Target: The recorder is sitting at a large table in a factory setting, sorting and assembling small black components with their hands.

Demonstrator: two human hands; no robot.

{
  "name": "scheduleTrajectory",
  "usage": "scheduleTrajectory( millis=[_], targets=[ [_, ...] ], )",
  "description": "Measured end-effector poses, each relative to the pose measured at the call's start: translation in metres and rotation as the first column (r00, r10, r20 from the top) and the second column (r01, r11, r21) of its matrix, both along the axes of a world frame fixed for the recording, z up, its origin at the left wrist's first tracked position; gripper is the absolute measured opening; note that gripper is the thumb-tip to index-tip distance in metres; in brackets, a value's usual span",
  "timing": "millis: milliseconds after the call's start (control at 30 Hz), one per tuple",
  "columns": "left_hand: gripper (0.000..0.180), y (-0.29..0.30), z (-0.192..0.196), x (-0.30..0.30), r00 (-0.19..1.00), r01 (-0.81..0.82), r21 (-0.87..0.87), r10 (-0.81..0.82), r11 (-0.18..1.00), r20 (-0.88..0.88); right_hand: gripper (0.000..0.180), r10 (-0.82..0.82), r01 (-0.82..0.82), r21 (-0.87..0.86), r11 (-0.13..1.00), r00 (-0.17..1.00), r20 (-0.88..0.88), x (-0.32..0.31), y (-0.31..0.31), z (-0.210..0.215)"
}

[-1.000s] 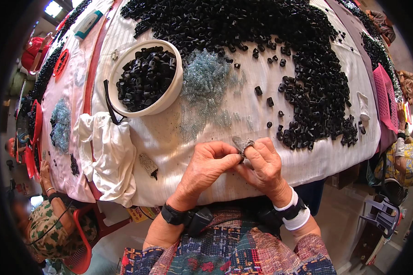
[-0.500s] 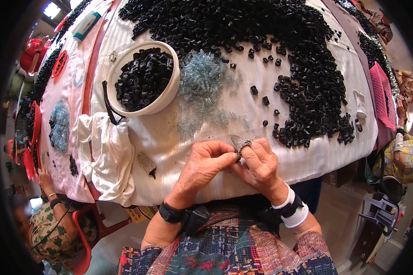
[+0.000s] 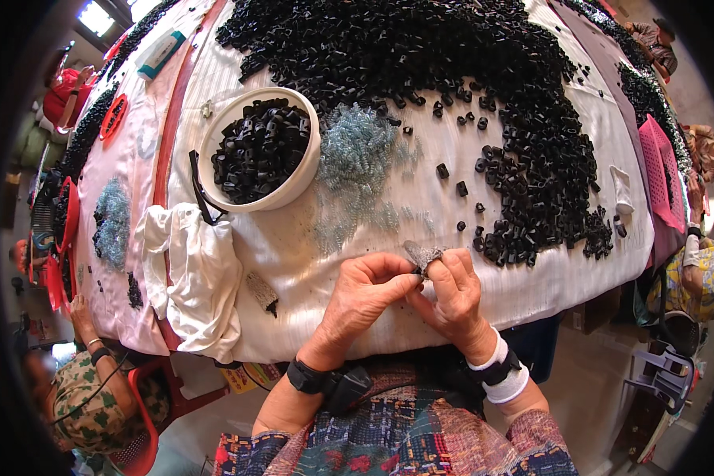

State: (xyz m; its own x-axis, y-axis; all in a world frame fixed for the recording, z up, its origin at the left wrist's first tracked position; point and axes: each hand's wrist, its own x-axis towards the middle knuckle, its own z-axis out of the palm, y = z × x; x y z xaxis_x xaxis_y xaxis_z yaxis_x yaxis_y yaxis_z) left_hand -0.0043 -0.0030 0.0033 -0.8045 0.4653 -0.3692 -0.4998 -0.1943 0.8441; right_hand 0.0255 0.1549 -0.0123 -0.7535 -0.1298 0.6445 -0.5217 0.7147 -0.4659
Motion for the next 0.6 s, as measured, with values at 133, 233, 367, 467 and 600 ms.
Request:
scheduleTrajectory(
  millis=[133,233,367,467,600],
  targets=[
    [0.014,0.001,0.001,0.0,0.997,-0.056,0.06,0.052,0.997,0.065,0.034,0.037,-0.035,-0.06,0.998,0.999,0.029,0.0,0.0,0.005],
    [0.014,-0.002,0.001,-0.002,0.999,-0.001,0.055,-0.001,0.998,0.046,0.035,0.038,-0.033,-0.112,0.993,0.998,0.044,0.002,0.002,0.004],
    [0.015,-0.006,0.0,-0.002,0.997,0.009,0.064,-0.014,0.998,0.081,0.039,0.035,-0.018,-0.221,0.975,0.996,0.076,0.002,0.009,-0.001],
    [0.017,-0.008,0.002,-0.002,0.994,0.015,0.104,-0.026,0.995,0.105,0.041,0.074,-0.028,-0.322,0.946,0.989,0.131,0.002,0.011,0.002],
    [0.017,-0.009,0.004,-0.001,0.993,0.002,0.105,-0.014,0.994,0.114,0.04,0.194,-0.057,-0.419,0.906,0.937,0.291,0.005,0.015,0.01]
  ],
)
